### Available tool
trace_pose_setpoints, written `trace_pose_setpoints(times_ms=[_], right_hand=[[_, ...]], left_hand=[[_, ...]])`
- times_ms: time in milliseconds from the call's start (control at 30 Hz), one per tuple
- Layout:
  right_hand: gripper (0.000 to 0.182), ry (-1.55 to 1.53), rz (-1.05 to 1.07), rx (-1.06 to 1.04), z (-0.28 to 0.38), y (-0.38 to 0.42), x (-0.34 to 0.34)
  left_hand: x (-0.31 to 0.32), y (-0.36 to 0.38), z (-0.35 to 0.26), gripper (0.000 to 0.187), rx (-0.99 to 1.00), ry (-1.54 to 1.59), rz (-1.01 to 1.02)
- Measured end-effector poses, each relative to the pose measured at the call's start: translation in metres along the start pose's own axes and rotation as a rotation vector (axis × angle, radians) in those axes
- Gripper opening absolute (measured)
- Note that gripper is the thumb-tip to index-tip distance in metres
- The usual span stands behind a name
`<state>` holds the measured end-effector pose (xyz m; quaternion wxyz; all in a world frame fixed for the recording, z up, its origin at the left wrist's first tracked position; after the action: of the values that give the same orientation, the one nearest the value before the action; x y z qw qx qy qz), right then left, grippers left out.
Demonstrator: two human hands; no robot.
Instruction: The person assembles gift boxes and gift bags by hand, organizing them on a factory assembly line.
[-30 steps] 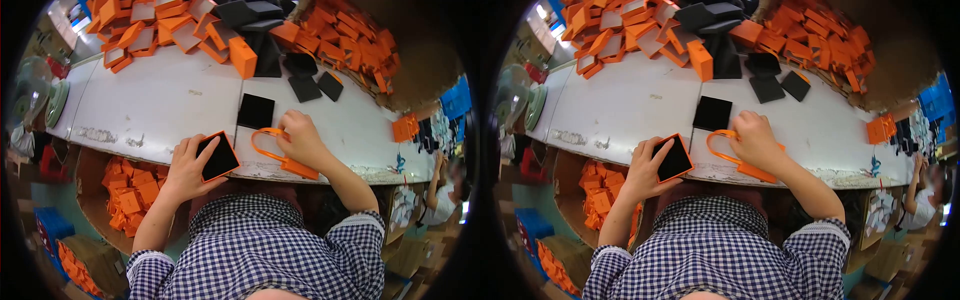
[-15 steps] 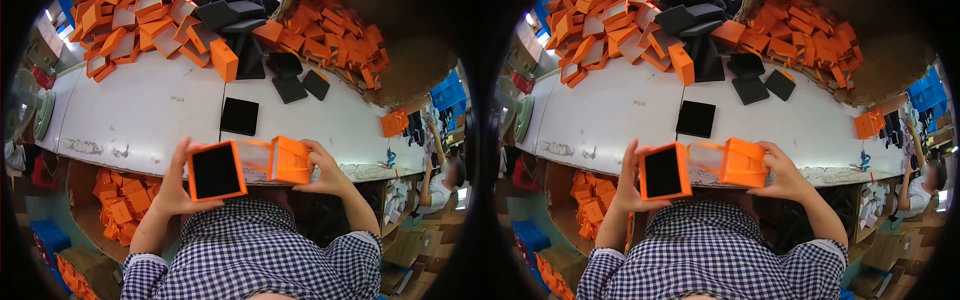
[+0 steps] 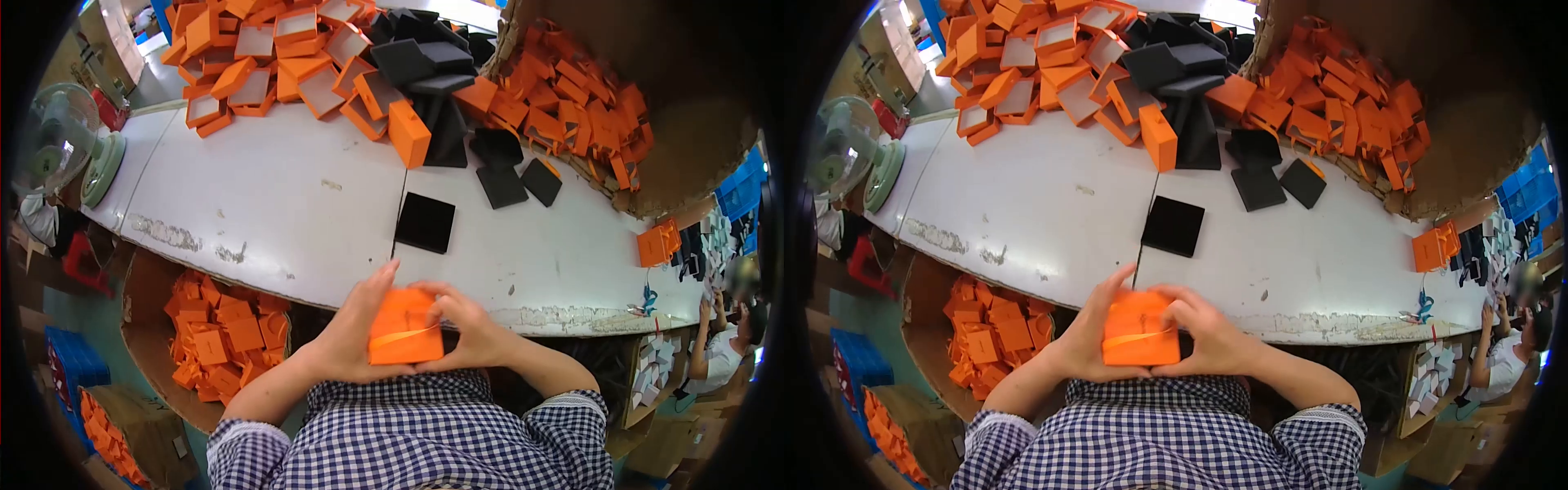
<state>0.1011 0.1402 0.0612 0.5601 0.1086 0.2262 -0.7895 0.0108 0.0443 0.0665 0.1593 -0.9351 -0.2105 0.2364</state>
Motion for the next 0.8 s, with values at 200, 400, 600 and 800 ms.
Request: trace_pose_setpoints(times_ms=[200, 400, 600, 800], right_hand=[[0.11, 0.429, -0.231, -0.245, -0.008, -0.041, -0.057], [0.089, 0.858, -0.233, -0.199, -0.068, -0.07, -0.034], [0.073, 0.715, -0.212, -0.176, -0.06, -0.02, -0.057], [0.075, 0.67, -0.248, -0.157, -0.063, 0.001, -0.071]], left_hand=[[-0.172, 0.036, -0.053, 0.138, -0.152, -0.688, -0.112], [-0.09, -0.095, -0.003, 0.114, 0.101, -0.628, -0.163], [-0.028, -0.234, 0.097, 0.108, 0.06, -0.798, -0.235], [-0.049, -0.212, 0.084, 0.098, 0.265, -0.643, -0.252]])
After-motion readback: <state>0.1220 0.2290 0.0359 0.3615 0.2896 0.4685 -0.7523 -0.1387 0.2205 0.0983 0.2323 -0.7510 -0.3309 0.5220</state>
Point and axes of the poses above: each hand's wrist, its own y-axis away from the middle knuckle, its own x-axis out of the palm, z = x × y, the point moved 10 cm from there along -y, towards the middle knuckle, and after that the axes turned 15 degrees about -z, right-handed, at the moved point
